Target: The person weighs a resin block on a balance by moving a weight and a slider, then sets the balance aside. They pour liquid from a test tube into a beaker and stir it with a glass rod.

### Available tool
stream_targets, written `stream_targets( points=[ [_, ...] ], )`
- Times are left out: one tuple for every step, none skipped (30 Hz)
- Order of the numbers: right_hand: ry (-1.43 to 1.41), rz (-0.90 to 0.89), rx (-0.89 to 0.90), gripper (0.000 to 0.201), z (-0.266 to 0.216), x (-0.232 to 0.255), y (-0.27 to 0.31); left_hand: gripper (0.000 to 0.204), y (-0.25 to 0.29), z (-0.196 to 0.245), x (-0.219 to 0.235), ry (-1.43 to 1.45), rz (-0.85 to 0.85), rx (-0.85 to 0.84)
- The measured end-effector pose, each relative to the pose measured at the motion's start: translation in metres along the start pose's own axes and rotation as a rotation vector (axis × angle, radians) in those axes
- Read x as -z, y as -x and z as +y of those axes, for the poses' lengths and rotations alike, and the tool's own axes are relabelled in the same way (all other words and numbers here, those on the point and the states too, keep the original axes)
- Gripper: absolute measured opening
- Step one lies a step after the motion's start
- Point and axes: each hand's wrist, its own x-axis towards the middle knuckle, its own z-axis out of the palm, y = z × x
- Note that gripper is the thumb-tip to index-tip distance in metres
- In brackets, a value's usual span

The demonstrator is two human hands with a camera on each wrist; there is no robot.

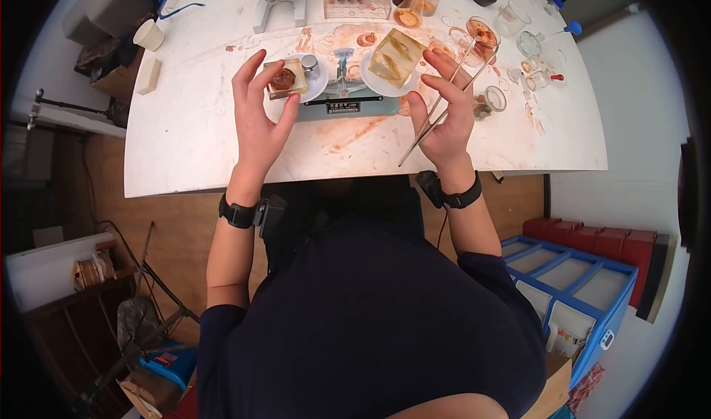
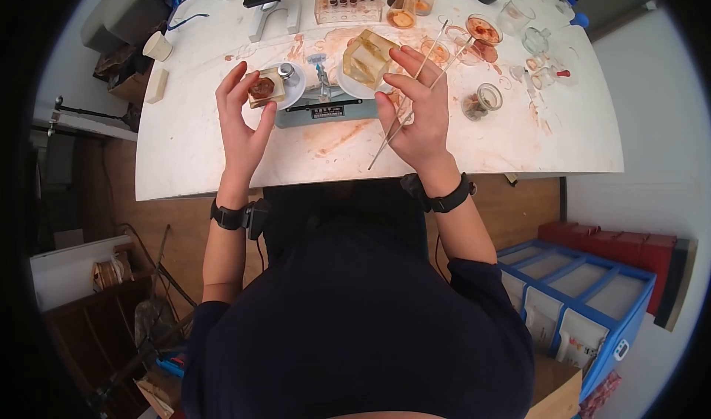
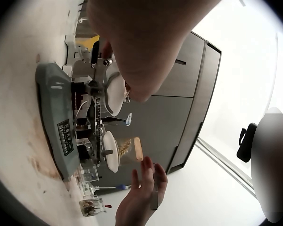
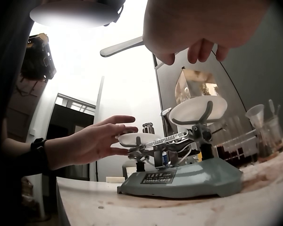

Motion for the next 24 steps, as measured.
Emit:
stream_targets(
  points=[
    [0.0, 0.0, 0.001, 0.033, 0.0, 0.0, 0.0, 0.05, -0.0003, 0.0003, 0.0002, -0.006, -0.001, -0.002],
    [-0.001, 0.0, 0.003, 0.033, 0.0, 0.0001, 0.0001, 0.049, -0.0002, 0.0003, 0.0005, -0.006, -0.003, 0.001],
    [-0.001, -0.001, 0.003, 0.033, 0.0, 0.0003, 0.0003, 0.049, -0.0001, 0.0002, 0.0008, -0.006, -0.004, 0.003],
    [-0.001, -0.001, 0.004, 0.033, 0.0, 0.0005, 0.0003, 0.049, -0.0002, 0.0003, 0.001, -0.006, -0.006, 0.005],
    [-0.001, -0.001, 0.006, 0.033, 0.0, 0.0007, 0.0003, 0.049, -0.0001, 0.0006, 0.0011, -0.003, -0.009, 0.01],
    [0.0, -0.001, 0.005, 0.033, -0.0003, 0.0008, 0.0003, 0.048, 0.0001, 0.001, 0.0013, 0.001, -0.011, 0.015],
    [0.002, -0.002, 0.005, 0.033, -0.0006, 0.0009, 0.0001, 0.048, 0.0, 0.0014, 0.0014, 0.004, -0.013, 0.02],
    [0.002, -0.002, 0.006, 0.033, -0.0009, 0.001, -0.0002, 0.048, -0.0002, 0.0018, 0.0015, 0.006, -0.014, 0.019],
    [0.002, -0.003, 0.005, 0.032, -0.0012, 0.0012, -0.0003, 0.048, -0.0002, 0.0022, 0.0016, 0.009, -0.014, 0.018],
    [0.002, -0.004, 0.004, 0.032, -0.0015, 0.0015, -0.0004, 0.048, -0.0001, 0.0025, 0.0018, 0.012, -0.015, 0.018],
    [0.001, -0.005, 0.002, 0.032, -0.0017, 0.0017, -0.0003, 0.047, 0.0001, 0.0024, 0.0018, 0.003, -0.014, 0.014],
    [0.003, -0.008, 0.002, 0.032, -0.0018, 0.0018, -0.0001, 0.047, 0.0004, 0.002, 0.0016, -0.006, -0.014, 0.01],
    [0.004, -0.01, 0.001, 0.032, -0.002, 0.0019, 0.0001, 0.046, 0.0009, 0.0017, 0.0015, -0.014, -0.013, 0.006],
    [0.006, -0.012, 0.001, 0.032, -0.002, 0.0021, 0.0002, 0.045, 0.0017, 0.0011, 0.0014, -0.021, -0.022, 0.011],
    [0.007, -0.012, 0.0, 0.032, -0.0019, 0.0021, 0.0005, 0.043, 0.0029, 0.0002, 0.0011, -0.028, -0.032, 0.016],
    [0.009, -0.012, 0.0, 0.032, -0.0017, 0.0021, 0.001, 0.042, 0.0035, -0.0003, 0.0012, -0.035, -0.041, 0.021],
    [0.01, -0.013, 0.0, 0.032, -0.0017, 0.0021, 0.0013, 0.041, 0.0035, 0.0002, 0.0013, -0.036, -0.04, 0.024],
    [0.011, -0.012, 0.002, 0.032, -0.0017, 0.0021, 0.0013, 0.04, 0.0037, 0.0009, 0.0013, -0.037, -0.04, 0.026],
    [0.011, -0.012, 0.004, 0.032, -0.0015, 0.002, 0.0012, 0.039, 0.0038, 0.0013, 0.0013, -0.038, -0.04, 0.029],
    [0.012, -0.012, 0.006, 0.032, -0.0016, 0.0019, 0.0011, 0.039, 0.0041, 0.0012, 0.0015, -0.039, -0.041, 0.031],
    [0.012, -0.013, 0.006, 0.032, -0.0018, 0.002, 0.0011, 0.04, 0.0044, 0.0009, 0.0016, -0.04, -0.043, 0.034],
    [0.011, -0.015, 0.006, 0.032, -0.0021, 0.002, 0.001, 0.04, 0.0046, 0.0008, 0.0017, -0.041, -0.044, 0.036],
    [0.011, -0.016, 0.007, 0.032, -0.0023, 0.0019, 0.0008, 0.04, 0.0047, 0.0011, 0.0021, -0.044, -0.046, 0.037],
    [0.012, -0.017, 0.007, 0.032, -0.0026, 0.0017, 0.0005, 0.04, 0.0047, 0.0018, 0.0024, -0.048, -0.047, 0.038]
  ],
)
